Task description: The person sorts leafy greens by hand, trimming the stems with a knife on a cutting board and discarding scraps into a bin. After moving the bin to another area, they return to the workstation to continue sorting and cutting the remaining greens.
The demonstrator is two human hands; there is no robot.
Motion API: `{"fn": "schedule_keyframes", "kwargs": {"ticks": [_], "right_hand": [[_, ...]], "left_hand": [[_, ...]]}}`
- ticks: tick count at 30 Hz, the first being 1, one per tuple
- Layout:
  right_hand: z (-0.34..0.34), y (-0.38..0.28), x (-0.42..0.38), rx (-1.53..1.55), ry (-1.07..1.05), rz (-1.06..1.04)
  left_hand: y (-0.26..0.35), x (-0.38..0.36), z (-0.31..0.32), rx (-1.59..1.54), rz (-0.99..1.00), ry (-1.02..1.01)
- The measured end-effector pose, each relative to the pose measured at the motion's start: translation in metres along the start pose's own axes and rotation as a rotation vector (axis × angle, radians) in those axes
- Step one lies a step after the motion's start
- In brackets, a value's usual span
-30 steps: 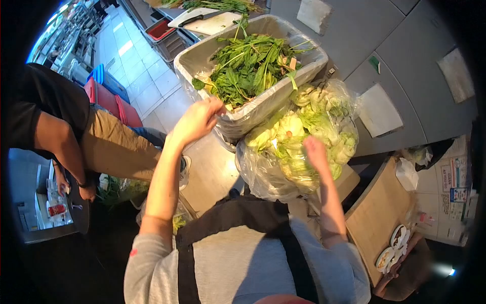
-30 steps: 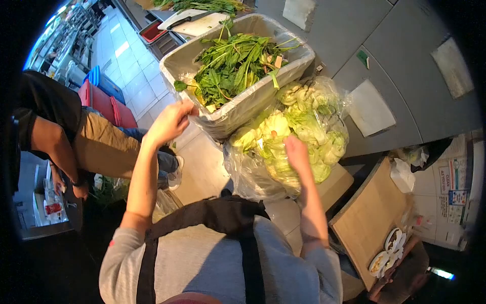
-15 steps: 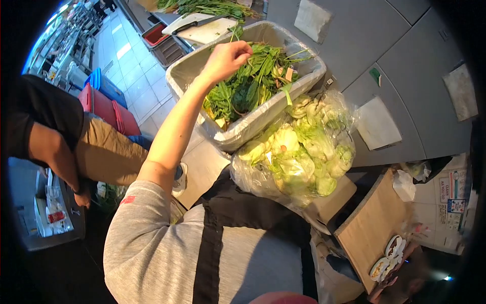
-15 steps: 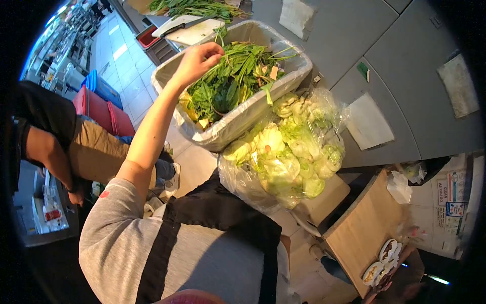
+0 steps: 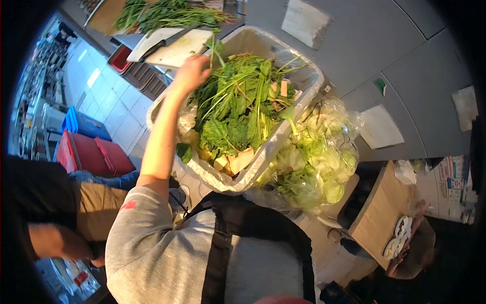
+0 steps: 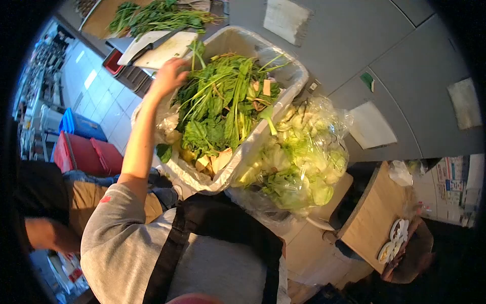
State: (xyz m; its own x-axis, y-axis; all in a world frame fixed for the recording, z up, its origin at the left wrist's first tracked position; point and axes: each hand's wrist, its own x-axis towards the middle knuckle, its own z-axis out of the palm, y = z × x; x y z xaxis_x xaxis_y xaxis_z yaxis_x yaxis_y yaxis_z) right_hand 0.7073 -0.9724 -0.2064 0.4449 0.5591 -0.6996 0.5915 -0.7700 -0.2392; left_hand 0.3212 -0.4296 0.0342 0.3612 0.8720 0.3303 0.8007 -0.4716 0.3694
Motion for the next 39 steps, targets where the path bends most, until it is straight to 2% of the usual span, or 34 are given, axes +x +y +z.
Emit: {"fn": "schedule_keyframes", "kwargs": {"ticks": [4, 7, 8, 9, 12, 13, 14, 15, 16, 17, 18, 19, 22, 26, 29, 30, 34, 39], "right_hand": [[-0.013, -0.049, 0.005, 0.019, 0.099, -0.105], [-0.053, -0.112, 0.01, 0.127, 0.17, -0.278], [-0.061, -0.132, 0.016, 0.192, 0.218, -0.351], [-0.068, -0.153, 0.022, 0.255, 0.258, -0.431], [-0.103, -0.239, 0.019, 0.494, 0.14, -0.548], [-0.113, -0.268, 0.015, 0.525, 0.128, -0.592], [-0.118, -0.287, 0.021, 0.53, 0.14, -0.632], [-0.123, -0.303, 0.026, 0.536, 0.151, -0.672], [-0.131, -0.321, 0.022, 0.392, 0.156, -0.687], [-0.142, -0.34, 0.015, 0.251, 0.173, -0.705], [-0.145, -0.352, 0.01, 0.115, 0.205, -0.722], [-0.139, -0.356, 0.014, 0.189, 0.195, -0.766], [-0.131, -0.362, 0.012, 0.357, 0.185, -0.819], [-0.132, -0.361, 0.019, 0.356, 0.125, -0.815], [-0.133, -0.362, 0.019, 0.429, 0.042, -0.805], [-0.134, -0.362, 0.017, 0.386, 0.079, -0.828], [-0.128, -0.361, 0.021, 0.436, 0.047, -0.692], [-0.117, -0.356, 0.026, 0.418, 0.117, -0.631]], "left_hand": [[-0.088, -0.03, -0.008, 0.158, -0.327, -0.062], [-0.133, -0.07, -0.018, 0.176, -0.516, -0.007], [-0.144, -0.086, -0.019, 0.213, -0.657, 0.019], [-0.145, -0.1, -0.023, 0.187, -0.754, 0.021], [-0.167, -0.145, -0.001, -0.095, -0.808, 0.244], [-0.141, -0.146, 0.0, -0.214, -0.919, 0.274], [-0.149, -0.156, 0.015, -0.299, -0.919, 0.299], [-0.152, -0.156, 0.017, -0.241, -0.975, 0.33], [-0.134, -0.152, 0.011, -0.22, -0.979, 0.356], [-0.125, -0.149, 0.006, -0.065, -0.923, 0.364], [-0.121, -0.146, 0.003, -0.011, -0.977, 0.303], [-0.118, -0.142, 0.0, 0.033, -1.019, 0.241], [-0.103, -0.14, -0.006, 0.139, -1.029, 0.275], [-0.106, -0.138, -0.003, 0.088, -1.017, 0.27], [-0.11, -0.137, -0.006, 0.015, -0.87, 0.108], [-0.108, -0.138, -0.006, -0.085, -0.804, 0.127], [-0.125, -0.14, -0.007, -0.418, -0.839, -0.018], [-0.132, -0.139, -0.015, -0.468, -0.793, -0.124]]}}
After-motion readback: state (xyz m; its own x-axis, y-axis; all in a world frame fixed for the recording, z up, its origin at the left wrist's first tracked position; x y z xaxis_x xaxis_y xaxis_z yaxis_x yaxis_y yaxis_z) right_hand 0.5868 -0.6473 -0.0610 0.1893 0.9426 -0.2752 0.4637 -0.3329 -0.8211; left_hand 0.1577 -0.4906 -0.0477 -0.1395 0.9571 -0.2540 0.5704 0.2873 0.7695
